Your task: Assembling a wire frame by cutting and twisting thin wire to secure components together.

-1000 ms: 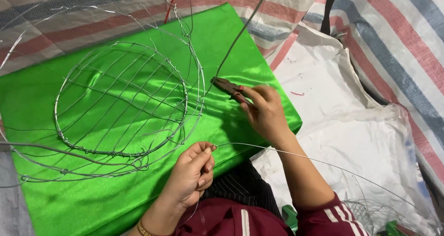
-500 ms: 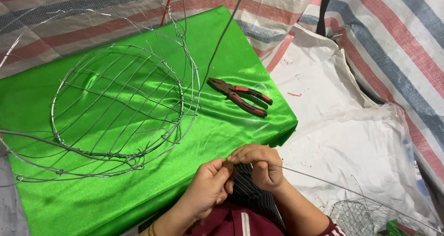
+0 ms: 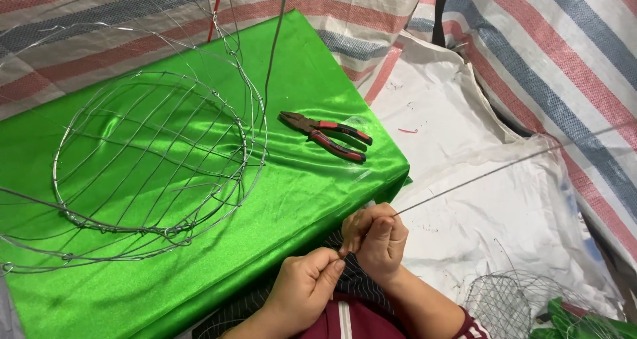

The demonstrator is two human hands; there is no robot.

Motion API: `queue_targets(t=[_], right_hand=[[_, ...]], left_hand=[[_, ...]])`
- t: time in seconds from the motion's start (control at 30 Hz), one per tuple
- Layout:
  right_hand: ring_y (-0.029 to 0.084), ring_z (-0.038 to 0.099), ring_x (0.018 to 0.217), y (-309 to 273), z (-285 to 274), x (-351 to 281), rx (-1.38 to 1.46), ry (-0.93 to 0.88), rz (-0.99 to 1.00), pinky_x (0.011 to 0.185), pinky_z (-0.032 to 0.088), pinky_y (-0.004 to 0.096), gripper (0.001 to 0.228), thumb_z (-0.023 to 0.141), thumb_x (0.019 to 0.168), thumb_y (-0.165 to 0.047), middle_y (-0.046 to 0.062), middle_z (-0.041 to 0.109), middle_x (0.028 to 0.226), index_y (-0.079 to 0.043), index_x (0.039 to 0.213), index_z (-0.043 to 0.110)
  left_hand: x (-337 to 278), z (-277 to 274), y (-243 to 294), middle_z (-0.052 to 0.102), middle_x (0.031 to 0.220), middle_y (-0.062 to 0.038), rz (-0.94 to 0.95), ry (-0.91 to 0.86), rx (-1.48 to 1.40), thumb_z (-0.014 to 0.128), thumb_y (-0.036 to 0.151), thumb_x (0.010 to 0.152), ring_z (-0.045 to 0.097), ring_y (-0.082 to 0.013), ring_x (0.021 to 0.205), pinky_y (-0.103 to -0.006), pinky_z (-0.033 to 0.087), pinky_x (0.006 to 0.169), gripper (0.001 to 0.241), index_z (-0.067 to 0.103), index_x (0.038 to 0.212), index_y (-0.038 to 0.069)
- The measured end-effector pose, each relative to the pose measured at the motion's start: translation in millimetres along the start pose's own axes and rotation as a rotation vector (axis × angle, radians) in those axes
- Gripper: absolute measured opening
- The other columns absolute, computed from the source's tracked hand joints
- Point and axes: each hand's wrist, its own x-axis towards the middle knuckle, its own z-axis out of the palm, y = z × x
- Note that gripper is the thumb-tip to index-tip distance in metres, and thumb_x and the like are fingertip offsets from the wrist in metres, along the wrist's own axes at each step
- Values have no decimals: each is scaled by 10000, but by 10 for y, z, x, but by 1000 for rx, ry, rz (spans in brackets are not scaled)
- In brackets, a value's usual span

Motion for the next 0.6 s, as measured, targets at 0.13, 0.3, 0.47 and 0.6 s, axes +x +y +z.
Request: queue_targets(t=[0.13,0.3,0.47,0.6], right_hand=[[168,518,329,-59,26,5,82,23,84,339,380,276,455,421,1106,-368,30,446,452,-54,801,542],[170,414,289,-60,7,-57,196,128,292,302,309,267,395,378,1113,-341,43,387,434,-64,868,516],[145,350,259,-164,-6,-171,308,231,578,259,247,269,417,353,1119,-345,13,325,392,-66,840,487],[141,333,246,-203,-116,-369,476,330,877,251,211,248,425,402,1116,-357,14,316,379,-63,821,484]], left_hand=[[-17,13,45,492,592,37,82,2,0,611,175,1023,426,-106,513,-301,385,486,212,634,826,100],[-31,51,23,584,716,-6,238,3,59,571,185,1043,546,-163,568,-317,461,556,193,631,884,95],[-90,82,-19,610,726,-58,357,-68,105,558,178,1050,598,-222,576,-335,493,562,180,609,907,81],[-191,226,-180,619,691,-31,393,-74,214,668,181,1009,605,-184,531,-317,515,533,125,643,892,145]])
